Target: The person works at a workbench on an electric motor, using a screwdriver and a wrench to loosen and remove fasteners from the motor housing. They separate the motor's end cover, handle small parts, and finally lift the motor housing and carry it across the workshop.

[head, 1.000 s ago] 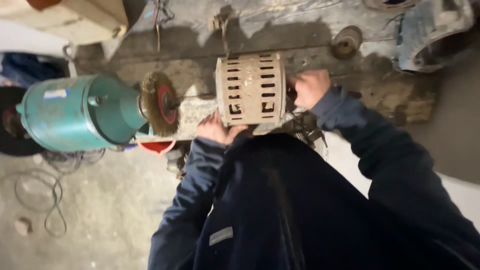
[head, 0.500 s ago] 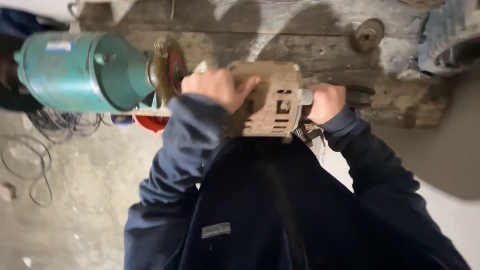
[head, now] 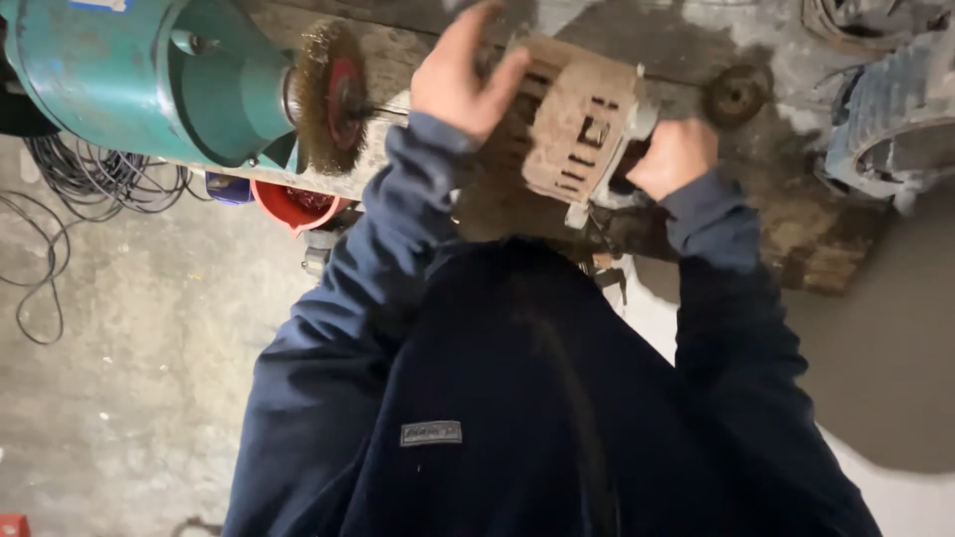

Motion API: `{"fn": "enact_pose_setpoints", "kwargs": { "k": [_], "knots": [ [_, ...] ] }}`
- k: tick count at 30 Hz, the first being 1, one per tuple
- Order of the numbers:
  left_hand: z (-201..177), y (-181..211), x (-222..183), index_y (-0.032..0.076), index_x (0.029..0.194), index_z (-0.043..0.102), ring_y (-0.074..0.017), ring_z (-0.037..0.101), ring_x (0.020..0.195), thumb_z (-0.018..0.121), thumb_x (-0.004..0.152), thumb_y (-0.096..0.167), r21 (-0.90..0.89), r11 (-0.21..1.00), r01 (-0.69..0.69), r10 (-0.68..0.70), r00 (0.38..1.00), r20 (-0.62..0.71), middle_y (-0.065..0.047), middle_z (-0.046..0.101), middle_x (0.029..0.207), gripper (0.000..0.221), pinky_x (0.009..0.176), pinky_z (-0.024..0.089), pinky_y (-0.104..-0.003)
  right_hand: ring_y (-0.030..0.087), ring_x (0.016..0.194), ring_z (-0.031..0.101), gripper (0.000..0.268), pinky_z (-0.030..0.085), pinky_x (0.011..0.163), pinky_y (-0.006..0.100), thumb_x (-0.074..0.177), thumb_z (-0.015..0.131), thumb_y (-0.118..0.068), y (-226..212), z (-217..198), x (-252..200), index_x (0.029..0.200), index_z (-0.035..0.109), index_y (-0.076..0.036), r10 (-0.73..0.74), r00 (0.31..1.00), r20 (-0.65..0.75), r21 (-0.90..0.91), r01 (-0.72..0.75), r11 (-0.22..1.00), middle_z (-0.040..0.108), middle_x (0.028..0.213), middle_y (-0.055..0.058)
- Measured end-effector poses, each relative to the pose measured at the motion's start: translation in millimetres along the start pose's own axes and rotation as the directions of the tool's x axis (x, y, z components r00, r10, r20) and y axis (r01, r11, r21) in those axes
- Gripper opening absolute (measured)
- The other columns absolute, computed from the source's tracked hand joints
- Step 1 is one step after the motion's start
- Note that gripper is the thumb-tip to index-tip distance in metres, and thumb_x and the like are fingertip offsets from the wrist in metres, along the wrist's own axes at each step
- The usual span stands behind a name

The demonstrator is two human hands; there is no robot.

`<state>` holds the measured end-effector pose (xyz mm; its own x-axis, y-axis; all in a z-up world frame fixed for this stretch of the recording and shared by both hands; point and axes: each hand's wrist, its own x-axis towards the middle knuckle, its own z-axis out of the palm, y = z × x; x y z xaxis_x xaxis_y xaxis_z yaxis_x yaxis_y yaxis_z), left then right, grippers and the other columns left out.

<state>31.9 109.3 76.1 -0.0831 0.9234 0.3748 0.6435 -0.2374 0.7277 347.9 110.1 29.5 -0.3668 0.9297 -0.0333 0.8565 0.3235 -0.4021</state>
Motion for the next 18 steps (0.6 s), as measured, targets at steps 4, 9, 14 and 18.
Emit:
{"fn": "enact_pose_setpoints", "kwargs": {
  "k": [4,9,14,18],
  "knots": [
    [-7.6,-14.0,-58.4,0.006,0.156,0.040,-0.0305,0.071,0.118,0.073,0.104,0.030,-0.335,0.940,0.062,-0.048,0.998,0.050,-0.019,0.068,0.130,0.067,0.104,0.060,-0.041,0.044,0.066,0.065,0.025,0.057,0.067,0.049,0.070,0.078,-0.021,45.0,18.1,19.6,0.078,0.073,0.001,0.007,1.000,0.015,-0.045,-0.006,0.999,0.063,0.073,0.025],
    [-6.5,-4.7,-94.3,0.005,0.159,0.039,-0.0202,0.076,0.101,0.067,0.108,0.021,-0.419,0.861,0.289,-0.209,0.951,0.227,-0.010,0.079,0.109,0.061,0.095,0.059,-0.034,0.042,0.069,0.066,0.026,0.057,0.065,0.049,0.079,0.081,-0.026,99.8,42.0,64.3,0.073,0.073,-0.003,-0.227,0.973,-0.046,-0.238,0.210,0.948,0.064,0.074,0.022],
    [-1.7,31.4,-78.9,0.005,0.144,0.056,-0.0214,0.069,0.081,0.074,0.094,0.014,-0.159,0.952,0.262,-0.234,0.956,0.176,-0.010,0.075,0.102,0.054,0.079,0.056,-0.033,0.041,0.073,0.066,0.017,0.055,0.067,0.051,0.076,0.078,-0.023,95.8,34.8,73.4,0.084,0.077,-0.008,-0.333,0.943,0.006,-0.139,0.331,0.933,0.070,0.081,0.018],
    [-14.5,21.6,-85.6,0.003,0.143,0.057,-0.0291,0.066,0.105,0.071,0.100,0.011,-0.111,0.986,0.128,-0.141,0.983,-0.121,-0.016,0.066,0.120,0.046,0.099,0.055,-0.038,0.040,0.073,0.065,0.020,0.053,0.066,0.052,0.075,0.080,-0.026,67.6,25.5,48.4,0.080,0.072,-0.008,-0.290,0.953,-0.092,-0.126,0.278,0.952,0.066,0.076,0.017]
  ]
}}
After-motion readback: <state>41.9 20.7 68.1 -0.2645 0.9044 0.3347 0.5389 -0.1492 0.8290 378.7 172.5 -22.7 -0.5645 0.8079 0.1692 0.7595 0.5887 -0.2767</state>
